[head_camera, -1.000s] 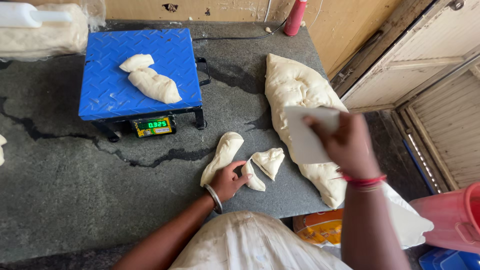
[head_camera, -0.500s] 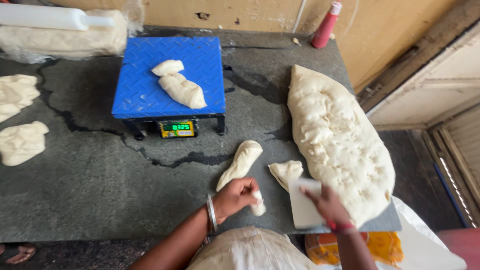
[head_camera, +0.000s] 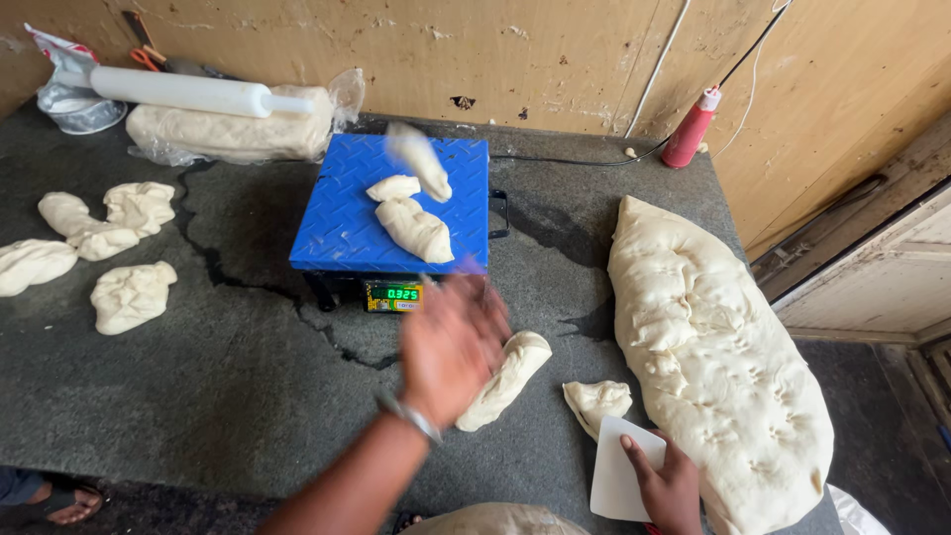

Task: The person portions large sections of dough using a scraper, weighs individual pieces on a digital scale, and rolls them into rounded shapes on a countertop.

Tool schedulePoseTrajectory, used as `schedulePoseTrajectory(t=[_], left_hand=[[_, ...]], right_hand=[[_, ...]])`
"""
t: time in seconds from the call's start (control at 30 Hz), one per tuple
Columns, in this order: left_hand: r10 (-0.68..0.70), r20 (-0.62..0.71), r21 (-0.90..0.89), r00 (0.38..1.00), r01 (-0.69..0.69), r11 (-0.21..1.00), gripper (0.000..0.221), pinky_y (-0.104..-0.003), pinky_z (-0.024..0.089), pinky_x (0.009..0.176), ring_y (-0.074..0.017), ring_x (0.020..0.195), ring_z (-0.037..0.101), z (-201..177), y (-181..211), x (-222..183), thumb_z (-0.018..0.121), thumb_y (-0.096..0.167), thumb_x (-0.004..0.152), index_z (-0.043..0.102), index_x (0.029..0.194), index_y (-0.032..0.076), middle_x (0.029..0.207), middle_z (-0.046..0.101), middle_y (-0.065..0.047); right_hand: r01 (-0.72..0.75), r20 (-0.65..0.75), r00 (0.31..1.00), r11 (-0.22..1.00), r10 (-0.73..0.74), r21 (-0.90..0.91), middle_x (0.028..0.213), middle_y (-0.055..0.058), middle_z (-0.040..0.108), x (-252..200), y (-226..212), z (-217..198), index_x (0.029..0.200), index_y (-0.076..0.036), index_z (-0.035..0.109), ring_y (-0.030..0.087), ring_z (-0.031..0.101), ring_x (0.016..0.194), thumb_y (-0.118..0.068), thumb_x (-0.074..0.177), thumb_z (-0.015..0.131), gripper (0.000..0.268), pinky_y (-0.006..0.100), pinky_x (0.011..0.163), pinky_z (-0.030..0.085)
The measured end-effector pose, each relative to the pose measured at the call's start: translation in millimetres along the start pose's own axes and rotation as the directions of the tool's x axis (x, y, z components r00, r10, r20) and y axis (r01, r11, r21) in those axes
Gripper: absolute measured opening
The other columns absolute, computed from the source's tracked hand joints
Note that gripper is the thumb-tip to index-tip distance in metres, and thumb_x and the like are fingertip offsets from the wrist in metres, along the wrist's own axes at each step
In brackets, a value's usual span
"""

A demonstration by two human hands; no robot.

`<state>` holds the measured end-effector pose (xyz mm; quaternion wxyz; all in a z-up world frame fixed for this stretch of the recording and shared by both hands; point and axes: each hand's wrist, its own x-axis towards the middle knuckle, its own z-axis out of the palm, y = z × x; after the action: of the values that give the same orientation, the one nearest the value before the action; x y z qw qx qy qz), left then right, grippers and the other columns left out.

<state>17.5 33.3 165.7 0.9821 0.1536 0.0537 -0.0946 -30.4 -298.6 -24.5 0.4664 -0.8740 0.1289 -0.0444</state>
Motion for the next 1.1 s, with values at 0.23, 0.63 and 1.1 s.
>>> schedulePoseTrajectory(t=[0.23,0.63,1.1], left_hand=[[-0.724,-0.016,0.775,0.689,0.466,0.427,0.042,-0.023,0.047,0.075,-0.0098,0.094,0.067,-111,-98,8,0.054,0.047,0.109,0.064,0.129,0.012,0.112,0.073,-0.002],[-0.077,0.644,0.733,0.761,-0.643,-0.222,0.05,-0.044,0.051,0.089,-0.0364,0.105,0.064,-165,-170,84,0.083,0.016,0.072,0.057,0.113,0.006,0.113,0.065,-0.017],[-0.088,0.225,0.974,0.97,-0.224,0.019,0.048,-0.028,0.057,0.06,-0.0157,0.082,0.072,-173,-97,-2,0.084,0.012,0.078,0.063,0.12,0.007,0.102,0.067,-0.009]], right_hand=[[0.007,0.006,1.0,1.0,-0.007,-0.008,0.081,0.018,0.079,-1,-10,-1,0.106,0.001,0.074,0.023,0.077,0.071,-0.035,0.084,0.077,0.042,0.036,0.07,0.058],[-0.059,0.014,0.998,0.972,0.057,0.226,0.09,0.014,0.079,5,3,-4,0.113,0.007,0.069,0.018,0.074,0.076,-0.029,0.087,0.077,0.045,0.034,0.068,0.059],[0.038,-0.024,0.999,0.98,-0.035,0.196,0.085,0.011,0.075,0,-77,-25,0.106,0.006,0.071,0.016,0.07,0.074,-0.022,0.094,0.074,0.031,0.031,0.066,0.056]])
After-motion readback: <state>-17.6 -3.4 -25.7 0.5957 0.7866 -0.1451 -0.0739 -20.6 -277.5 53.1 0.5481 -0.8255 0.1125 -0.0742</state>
